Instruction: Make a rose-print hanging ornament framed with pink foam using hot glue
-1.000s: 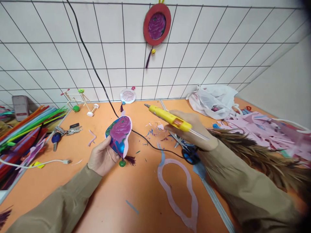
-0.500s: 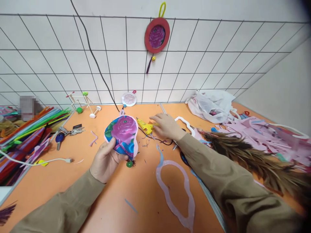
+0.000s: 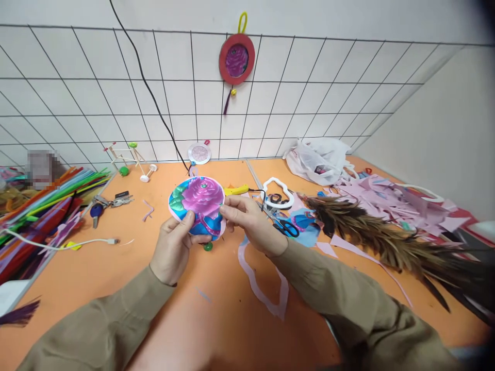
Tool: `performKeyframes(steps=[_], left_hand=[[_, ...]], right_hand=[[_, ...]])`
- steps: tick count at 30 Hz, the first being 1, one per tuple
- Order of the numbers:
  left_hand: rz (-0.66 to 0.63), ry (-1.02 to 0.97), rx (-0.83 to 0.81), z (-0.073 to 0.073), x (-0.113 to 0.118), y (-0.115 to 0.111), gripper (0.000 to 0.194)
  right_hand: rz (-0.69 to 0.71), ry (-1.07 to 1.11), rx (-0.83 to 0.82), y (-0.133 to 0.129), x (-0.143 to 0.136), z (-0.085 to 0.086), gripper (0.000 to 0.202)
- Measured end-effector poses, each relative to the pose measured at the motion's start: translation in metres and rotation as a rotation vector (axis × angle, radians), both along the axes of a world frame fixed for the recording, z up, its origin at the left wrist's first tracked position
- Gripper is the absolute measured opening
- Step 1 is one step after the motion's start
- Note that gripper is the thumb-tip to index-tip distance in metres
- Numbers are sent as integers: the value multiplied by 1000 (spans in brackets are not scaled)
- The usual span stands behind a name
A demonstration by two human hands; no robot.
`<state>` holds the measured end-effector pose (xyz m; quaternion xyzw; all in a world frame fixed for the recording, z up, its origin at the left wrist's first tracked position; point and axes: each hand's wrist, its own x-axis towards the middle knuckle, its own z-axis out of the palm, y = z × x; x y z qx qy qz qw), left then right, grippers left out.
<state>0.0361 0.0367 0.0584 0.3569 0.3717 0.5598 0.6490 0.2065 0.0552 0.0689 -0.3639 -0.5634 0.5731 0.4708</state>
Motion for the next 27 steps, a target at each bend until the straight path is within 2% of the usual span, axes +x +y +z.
performKeyframes(steps=[3, 10, 16, 22, 27], left_hand=[[-31, 27, -16, 1, 2, -6, 42], [-1, 71, -58, 4, 5, -19, 48], [-2, 90, -58, 4, 6, -25, 45], [1, 79, -52, 4, 5, -31, 45], [0, 60, -51, 4, 6, -33, 45]], right_hand=[[-20, -1, -38, -5, -1, 0, 45], [-51, -21, -55, -14, 0, -1, 42], [-65, -34, -52, -16, 0, -7, 39], [-25, -14, -54, -22, 1, -8, 44], [-7, -39, -99, -25, 2, -17, 44]])
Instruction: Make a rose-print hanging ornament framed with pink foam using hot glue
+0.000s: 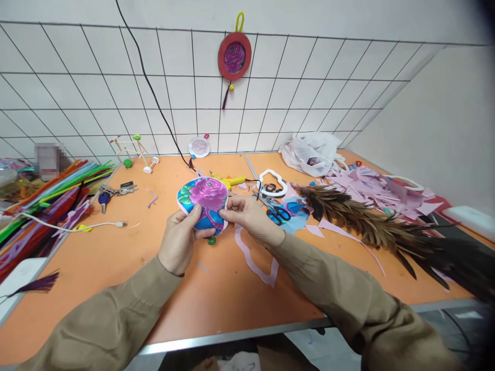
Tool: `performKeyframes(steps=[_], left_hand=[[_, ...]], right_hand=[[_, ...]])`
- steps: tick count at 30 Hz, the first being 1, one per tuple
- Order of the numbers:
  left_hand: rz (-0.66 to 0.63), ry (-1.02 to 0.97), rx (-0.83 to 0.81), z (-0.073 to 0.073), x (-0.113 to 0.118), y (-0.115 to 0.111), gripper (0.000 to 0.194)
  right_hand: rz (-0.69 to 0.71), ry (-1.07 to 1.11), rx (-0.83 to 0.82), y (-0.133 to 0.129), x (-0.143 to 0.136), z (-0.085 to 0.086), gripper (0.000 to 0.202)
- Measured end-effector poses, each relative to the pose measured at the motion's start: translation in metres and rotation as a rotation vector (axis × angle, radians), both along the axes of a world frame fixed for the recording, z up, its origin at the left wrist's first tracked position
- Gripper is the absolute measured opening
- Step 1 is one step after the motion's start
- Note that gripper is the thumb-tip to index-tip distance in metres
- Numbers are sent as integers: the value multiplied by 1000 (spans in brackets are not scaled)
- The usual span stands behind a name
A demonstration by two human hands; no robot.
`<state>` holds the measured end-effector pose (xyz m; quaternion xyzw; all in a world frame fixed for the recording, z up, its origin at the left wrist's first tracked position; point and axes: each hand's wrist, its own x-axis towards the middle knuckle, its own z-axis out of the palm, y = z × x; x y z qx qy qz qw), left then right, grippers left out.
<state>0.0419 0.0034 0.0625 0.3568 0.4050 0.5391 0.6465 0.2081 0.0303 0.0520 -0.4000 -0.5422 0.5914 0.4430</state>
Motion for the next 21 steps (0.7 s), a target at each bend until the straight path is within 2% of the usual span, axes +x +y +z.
performKeyframes(steps=[7, 15, 21], left_hand=[[16, -37, -6, -1, 1, -1, 41], [23, -22, -14, -3, 1, 0, 36], [32, -30, -26, -5, 2, 0, 35]], right_hand=[[42, 16, 61, 3, 3, -13, 40], [77, -32, 11, -3, 7, -1, 36], [53, -43, -33, -4, 4, -3, 34]])
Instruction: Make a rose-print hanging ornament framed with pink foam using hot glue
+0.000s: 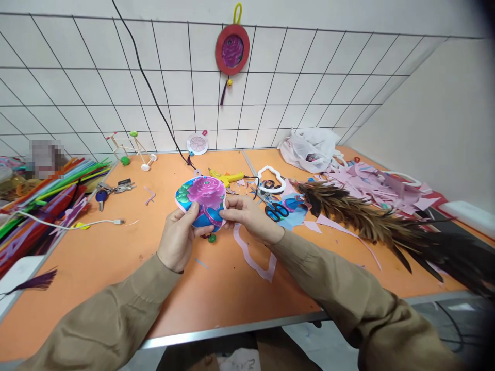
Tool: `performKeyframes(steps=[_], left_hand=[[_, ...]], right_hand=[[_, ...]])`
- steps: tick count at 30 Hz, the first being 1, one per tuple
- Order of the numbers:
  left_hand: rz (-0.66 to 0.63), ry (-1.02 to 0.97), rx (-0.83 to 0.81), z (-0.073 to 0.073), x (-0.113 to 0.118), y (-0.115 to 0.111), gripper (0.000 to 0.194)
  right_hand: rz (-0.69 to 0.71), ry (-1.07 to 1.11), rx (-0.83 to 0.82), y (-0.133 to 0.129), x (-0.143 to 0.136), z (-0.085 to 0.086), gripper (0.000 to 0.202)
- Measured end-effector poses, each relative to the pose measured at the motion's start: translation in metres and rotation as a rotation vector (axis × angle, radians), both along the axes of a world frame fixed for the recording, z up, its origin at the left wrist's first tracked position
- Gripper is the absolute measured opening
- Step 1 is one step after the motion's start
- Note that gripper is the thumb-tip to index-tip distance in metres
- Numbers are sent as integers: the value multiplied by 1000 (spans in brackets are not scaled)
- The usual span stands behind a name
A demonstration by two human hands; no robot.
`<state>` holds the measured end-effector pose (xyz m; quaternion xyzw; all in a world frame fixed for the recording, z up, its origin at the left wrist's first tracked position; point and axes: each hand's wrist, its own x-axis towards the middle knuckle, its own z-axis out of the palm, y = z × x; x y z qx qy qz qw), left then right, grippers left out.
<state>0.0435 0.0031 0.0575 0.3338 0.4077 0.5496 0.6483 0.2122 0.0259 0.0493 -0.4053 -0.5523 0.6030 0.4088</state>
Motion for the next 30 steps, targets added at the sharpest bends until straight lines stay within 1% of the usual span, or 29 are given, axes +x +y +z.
performKeyframes(steps=[2, 3, 6, 8, 10, 13, 16, 19, 21, 25, 27, 30], left_hand=[[-1, -7, -10, 0, 0, 0, 37], [4, -17, -15, -1, -1, 1, 38], [46, -61, -21, -2, -2, 3, 37], [81, -83, -3, -3, -3, 4, 36], [104, -94, 26, -5, -3, 4, 37], [141, -103, 58, -6, -2, 3, 37], [204, -132, 73, -7, 0, 0, 36], [222, -144, 77, -7, 4, -2, 37], [220, -153, 75, -8, 5, -4, 38], [226, -165, 87, -10, 5, -3, 36], [220, -175, 84, -11, 4, -2, 34], [208, -211, 55, -13, 3, -1, 31]], right_hand=[[4, 6, 5, 0, 0, 1, 34], [-18, 4, 22, -1, 0, 2, 34], [-175, -34, 126, -5, 0, 6, 31], [-239, -60, 182, -8, 0, 8, 30], [-222, -74, 185, -10, -3, 8, 26], [-221, -91, 155, -11, -10, 1, 20], [-253, -95, 139, -9, -16, -8, 22], [-240, -103, 111, -7, -19, -13, 26], [-267, -138, 142, -8, -20, -13, 26], [-387, -227, 282, -12, -18, -9, 22], [-380, -249, 313, -12, -18, -10, 22], [-334, -236, 309, -11, -20, -14, 18]])
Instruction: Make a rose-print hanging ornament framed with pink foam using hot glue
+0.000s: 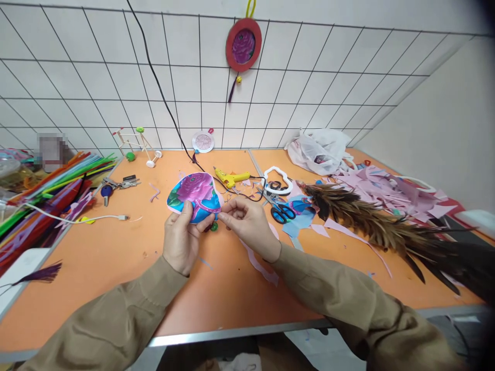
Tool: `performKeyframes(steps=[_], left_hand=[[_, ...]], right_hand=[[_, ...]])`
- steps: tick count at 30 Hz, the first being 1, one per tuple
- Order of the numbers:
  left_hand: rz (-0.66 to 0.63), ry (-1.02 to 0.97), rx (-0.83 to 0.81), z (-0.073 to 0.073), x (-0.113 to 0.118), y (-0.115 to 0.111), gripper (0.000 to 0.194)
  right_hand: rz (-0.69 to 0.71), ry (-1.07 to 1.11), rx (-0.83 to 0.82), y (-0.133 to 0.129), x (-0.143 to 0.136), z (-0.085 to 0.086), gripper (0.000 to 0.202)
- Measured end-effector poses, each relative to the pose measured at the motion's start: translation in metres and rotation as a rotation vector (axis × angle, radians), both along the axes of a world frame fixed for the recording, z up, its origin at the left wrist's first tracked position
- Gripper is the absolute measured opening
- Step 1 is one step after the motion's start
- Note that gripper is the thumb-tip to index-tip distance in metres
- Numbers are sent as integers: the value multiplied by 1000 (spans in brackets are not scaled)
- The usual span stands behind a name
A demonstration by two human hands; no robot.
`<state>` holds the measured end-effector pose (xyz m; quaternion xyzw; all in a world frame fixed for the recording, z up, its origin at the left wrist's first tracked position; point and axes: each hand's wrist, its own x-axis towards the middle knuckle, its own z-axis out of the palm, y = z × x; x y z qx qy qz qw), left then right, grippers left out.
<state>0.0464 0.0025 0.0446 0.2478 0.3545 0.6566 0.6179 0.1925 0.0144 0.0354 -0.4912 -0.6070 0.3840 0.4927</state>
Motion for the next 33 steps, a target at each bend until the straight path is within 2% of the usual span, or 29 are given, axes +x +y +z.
performKeyframes(steps=[6, 12, 17, 20, 24, 30, 32, 33], left_hand=[[-2, -29, 6, -4, 1, 0, 35], [12, -58, -3, -4, 3, 0, 42], [0, -44, -25, -4, 4, -1, 44], [-6, -31, -40, -4, 4, -1, 46], [-3, -40, -55, -4, 5, 0, 46], [-7, -45, -55, -5, 4, 1, 46], [-5, -49, -59, -5, 4, 2, 46], [-4, -52, -61, -5, 4, 2, 46]], right_hand=[[42, 81, -51, 0, -4, -2, 20], [45, 164, -18, -2, -5, 3, 20], [42, 321, -161, 1, -5, 8, 25], [52, 359, -174, 3, -5, 9, 24], [39, 249, -11, 3, -5, 7, 16], [-58, -143, 420, 0, 1, 4, 11], [-55, -167, 454, 0, 2, 3, 12], [-48, -140, 417, 0, 2, 3, 12]])
